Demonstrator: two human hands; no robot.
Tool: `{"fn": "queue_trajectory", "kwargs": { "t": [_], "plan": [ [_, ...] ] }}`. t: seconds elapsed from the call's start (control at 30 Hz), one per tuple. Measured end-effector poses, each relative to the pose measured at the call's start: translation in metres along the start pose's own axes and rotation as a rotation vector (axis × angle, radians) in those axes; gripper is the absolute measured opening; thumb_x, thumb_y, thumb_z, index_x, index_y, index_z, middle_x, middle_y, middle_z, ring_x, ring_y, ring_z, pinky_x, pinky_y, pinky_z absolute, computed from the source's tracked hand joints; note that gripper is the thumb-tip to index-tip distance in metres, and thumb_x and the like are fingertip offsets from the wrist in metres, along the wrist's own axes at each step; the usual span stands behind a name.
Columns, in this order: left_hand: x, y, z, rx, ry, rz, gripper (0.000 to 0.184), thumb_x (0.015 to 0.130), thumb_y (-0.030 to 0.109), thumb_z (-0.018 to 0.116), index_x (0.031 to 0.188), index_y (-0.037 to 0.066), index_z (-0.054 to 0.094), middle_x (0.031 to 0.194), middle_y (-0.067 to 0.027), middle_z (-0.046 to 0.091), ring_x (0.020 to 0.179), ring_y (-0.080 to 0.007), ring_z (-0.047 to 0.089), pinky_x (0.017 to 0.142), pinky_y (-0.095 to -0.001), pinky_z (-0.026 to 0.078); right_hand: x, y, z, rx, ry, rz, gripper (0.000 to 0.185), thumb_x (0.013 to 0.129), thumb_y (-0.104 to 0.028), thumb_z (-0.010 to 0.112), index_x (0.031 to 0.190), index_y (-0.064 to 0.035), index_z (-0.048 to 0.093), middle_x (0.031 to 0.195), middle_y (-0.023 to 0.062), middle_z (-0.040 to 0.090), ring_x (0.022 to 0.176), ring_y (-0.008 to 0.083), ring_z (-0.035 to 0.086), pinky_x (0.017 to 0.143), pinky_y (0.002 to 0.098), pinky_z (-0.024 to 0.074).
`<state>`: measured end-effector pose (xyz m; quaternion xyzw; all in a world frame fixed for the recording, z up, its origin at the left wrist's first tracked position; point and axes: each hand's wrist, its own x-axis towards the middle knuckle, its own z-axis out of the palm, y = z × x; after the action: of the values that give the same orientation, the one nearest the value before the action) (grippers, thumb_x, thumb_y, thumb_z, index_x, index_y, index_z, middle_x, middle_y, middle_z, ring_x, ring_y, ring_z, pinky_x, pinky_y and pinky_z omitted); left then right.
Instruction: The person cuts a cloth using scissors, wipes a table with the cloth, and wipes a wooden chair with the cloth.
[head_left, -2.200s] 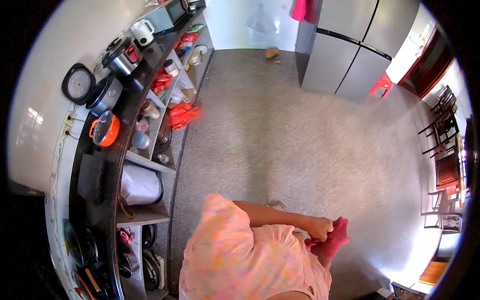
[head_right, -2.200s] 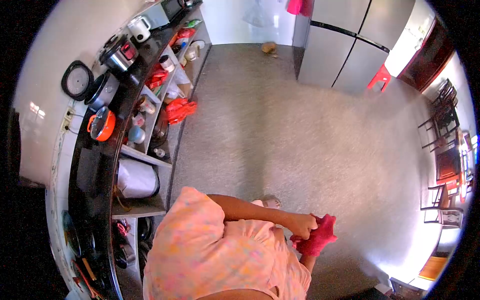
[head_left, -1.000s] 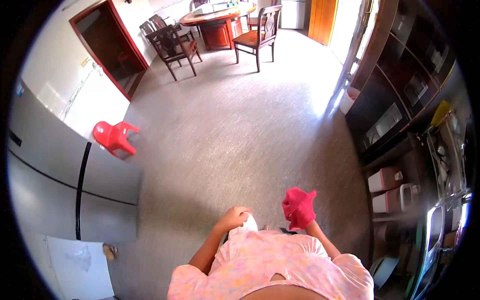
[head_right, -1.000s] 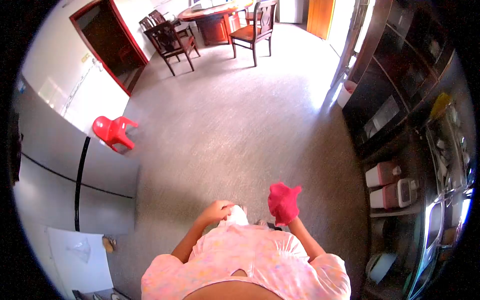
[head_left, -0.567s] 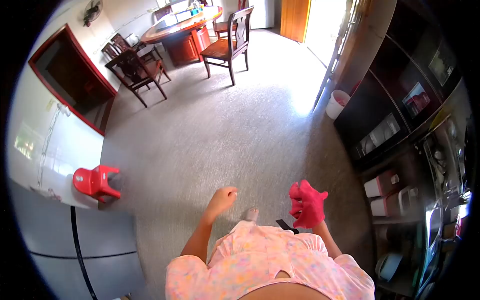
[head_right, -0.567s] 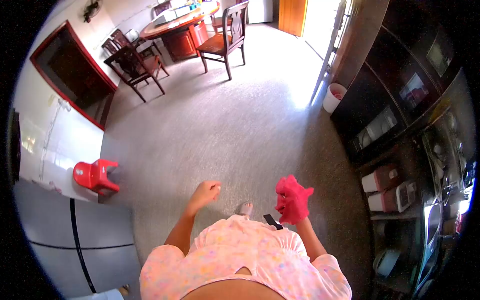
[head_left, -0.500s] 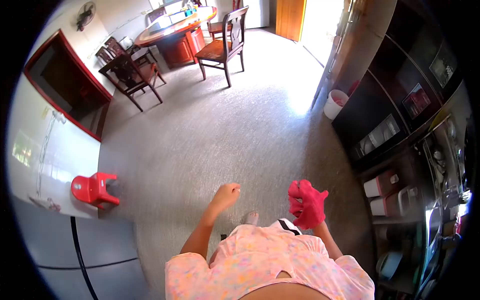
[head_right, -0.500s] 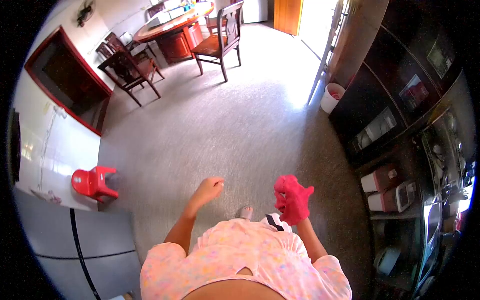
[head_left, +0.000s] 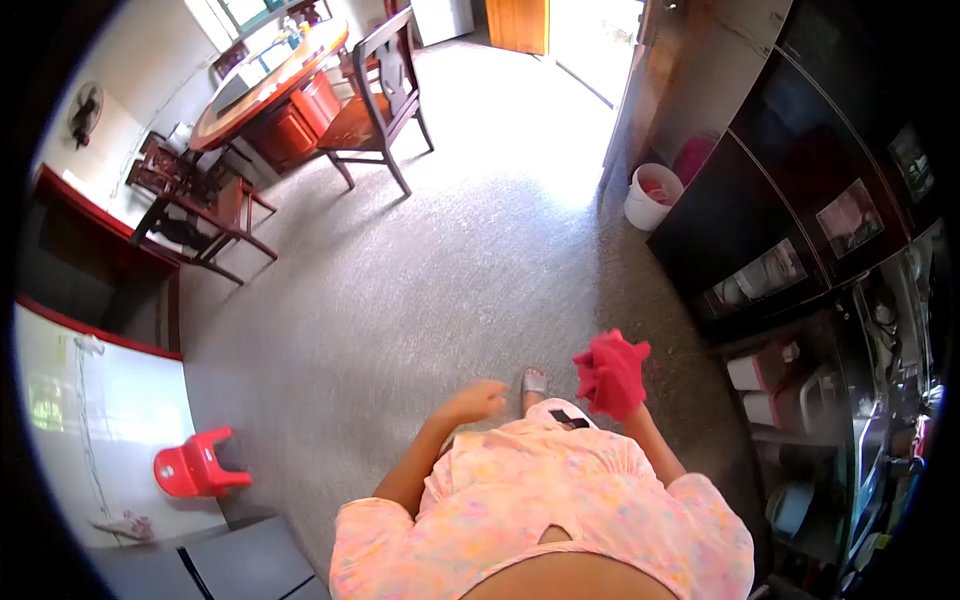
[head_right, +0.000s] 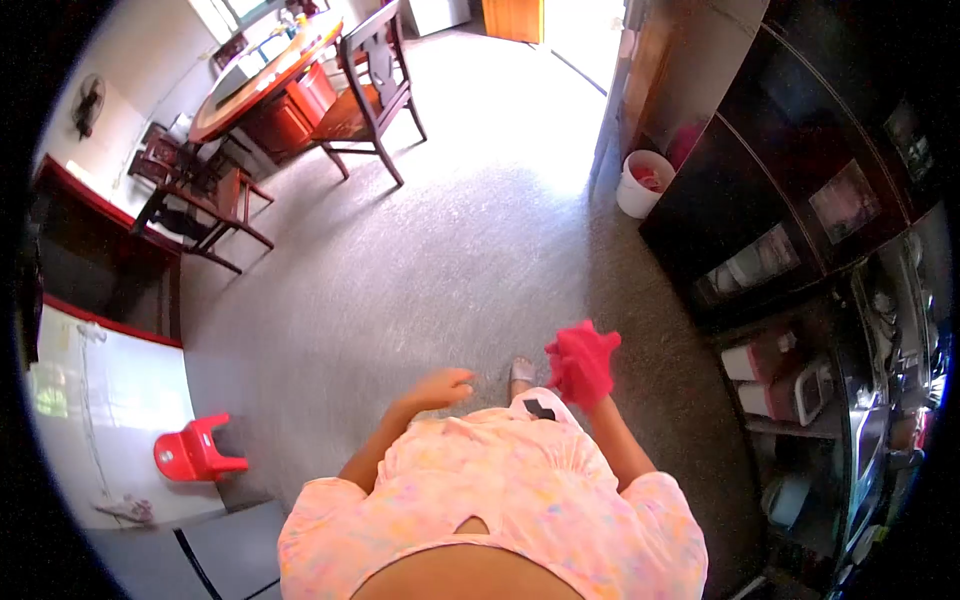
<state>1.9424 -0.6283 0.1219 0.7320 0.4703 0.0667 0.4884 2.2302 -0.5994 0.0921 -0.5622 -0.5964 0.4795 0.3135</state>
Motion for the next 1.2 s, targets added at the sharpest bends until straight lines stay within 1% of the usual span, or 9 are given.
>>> {"fn": "queue_trajectory", "kwargs": {
  "t": [0.1, 0.17, 0.23, 0.63, 0.67, 0.7, 0.93, 0.97, 1.2],
  "plan": [
    [0.022, -0.008, -0.062, -0.114, 0.143, -0.186, 0.038, 0.077, 0.020, 0.049, 0.109, -0.001, 0.053, 0.085, -0.0142, 0.061, 0.076, -0.0259, 0.058, 0.066, -0.0353, 0.046, 0.084, -0.019, -0.003, 0.117, 0.118, -0.320, 0.010, 0.069, -0.013, 0.057, 0.075, -0.0056, 0.056, 0.074, 0.0083, 0.055, 0.061, 0.0157, 0.054, 0.040, 0.0298, 0.0412],
    [0.032, -0.015, -0.087, -0.221, 0.191, -0.332, 0.040, 0.079, 0.019, 0.048, 0.113, -0.003, 0.051, 0.079, -0.0091, 0.062, 0.064, -0.0175, 0.059, 0.060, -0.0303, 0.047, 0.116, -0.052, -0.009, 1.159, -0.181, 0.282, 0.022, 0.073, -0.015, 0.055, 0.093, -0.0040, 0.054, 0.082, 0.0081, 0.055, 0.062, 0.0178, 0.054, 0.044, 0.0321, 0.0440],
    [0.046, -0.025, -0.102, -0.375, 0.382, -0.368, 0.036, 0.081, 0.015, 0.049, 0.112, -0.003, 0.051, 0.076, -0.0053, 0.060, 0.059, -0.0096, 0.055, 0.052, -0.0250, 0.046, 0.152, -0.058, -0.003, 1.162, -0.227, 0.331, 0.022, 0.074, -0.017, 0.053, 0.093, -0.0039, 0.054, 0.080, 0.0076, 0.054, 0.061, 0.0177, 0.054, 0.043, 0.0324, 0.0436],
    [0.185, -0.109, -0.293, -0.806, 0.624, -0.481, 0.023, 0.081, 0.008, 0.046, 0.098, -0.004, 0.055, 0.068, -0.0070, 0.058, 0.050, -0.0103, 0.055, 0.043, -0.0238, 0.044, 0.364, -0.144, -0.018, 0.344, -0.142, 0.007, 0.042, 0.087, -0.041, 0.036, 0.096, -0.0033, 0.052, 0.056, 0.0012, 0.042, 0.045, 0.0172, 0.045, 0.038, 0.0354, 0.0378],
    [0.200, -0.118, -0.317, -0.837, 0.694, -0.491, 0.023, 0.081, 0.008, 0.045, 0.097, -0.004, 0.055, 0.067, -0.0073, 0.058, 0.050, -0.0106, 0.055, 0.043, -0.0242, 0.044, 0.380, -0.166, -0.021, 0.838, -0.079, 0.744, 0.048, 0.086, -0.048, 0.033, 0.095, -0.0039, 0.052, 0.052, 0.0001, 0.038, 0.041, 0.0163, 0.042, 0.036, 0.0342, 0.0355],
    [0.218, -0.123, -0.344, -0.881, 0.717, -0.472, 0.022, 0.081, 0.008, 0.045, 0.096, -0.004, 0.055, 0.067, -0.0073, 0.058, 0.050, -0.0110, 0.055, 0.043, -0.0244, 0.044, 0.392, -0.189, -0.021, 0.700, -0.041, 0.673, 0.050, 0.084, -0.052, 0.032, 0.091, -0.0056, 0.050, 0.051, 0.0005, 0.035, 0.039, 0.0153, 0.039, 0.035, 0.0314, 0.0318],
    [0.328, -0.131, -0.472, -1.071, 0.745, -0.315, 0.019, 0.082, 0.012, 0.046, 0.092, -0.001, 0.056, 0.067, -0.0071, 0.058, 0.050, -0.0126, 0.056, 0.043, -0.0246, 0.045, 0.491, -0.249, -0.018, 0.309, 0.167, 0.318, 0.055, 0.084, -0.052, 0.035, 0.099, -0.0011, 0.052, 0.055, 0.0047, 0.046, 0.044, 0.0197, 0.044, 0.041, 0.0363, 0.0347],
    [0.340, -0.133, -0.480, -1.074, 0.761, -0.318, 0.019, 0.082, 0.012, 0.046, 0.092, -0.001, 0.056, 0.067, -0.0071, 0.058, 0.050, -0.0126, 0.056, 0.043, -0.0246, 0.045, 0.521, -0.217, -0.021, 0.840, 0.052, 0.555, 0.030, 0.081, -0.028, 0.052, 0.095, -0.0030, 0.043, 0.068, 0.0068, 0.050, 0.038, 0.0155, 0.042, 0.035, 0.0309, 0.0365],
    [0.388, -0.180, -0.516, -1.411, 0.674, -0.346, 0.018, 0.081, 0.018, 0.049, 0.087, 0.003, 0.056, 0.067, -0.0059, 0.058, 0.052, -0.0141, 0.056, 0.046, -0.0270, 0.047, 0.655, -0.222, 0.004, 0.351, -0.186, 0.249, 0.031, 0.071, -0.015, 0.057, 0.095, -0.0023, 0.042, 0.073, 0.0069, 0.051, 0.043, 0.0149, 0.046, 0.037, 0.0305, 0.0389]
  ]
}}
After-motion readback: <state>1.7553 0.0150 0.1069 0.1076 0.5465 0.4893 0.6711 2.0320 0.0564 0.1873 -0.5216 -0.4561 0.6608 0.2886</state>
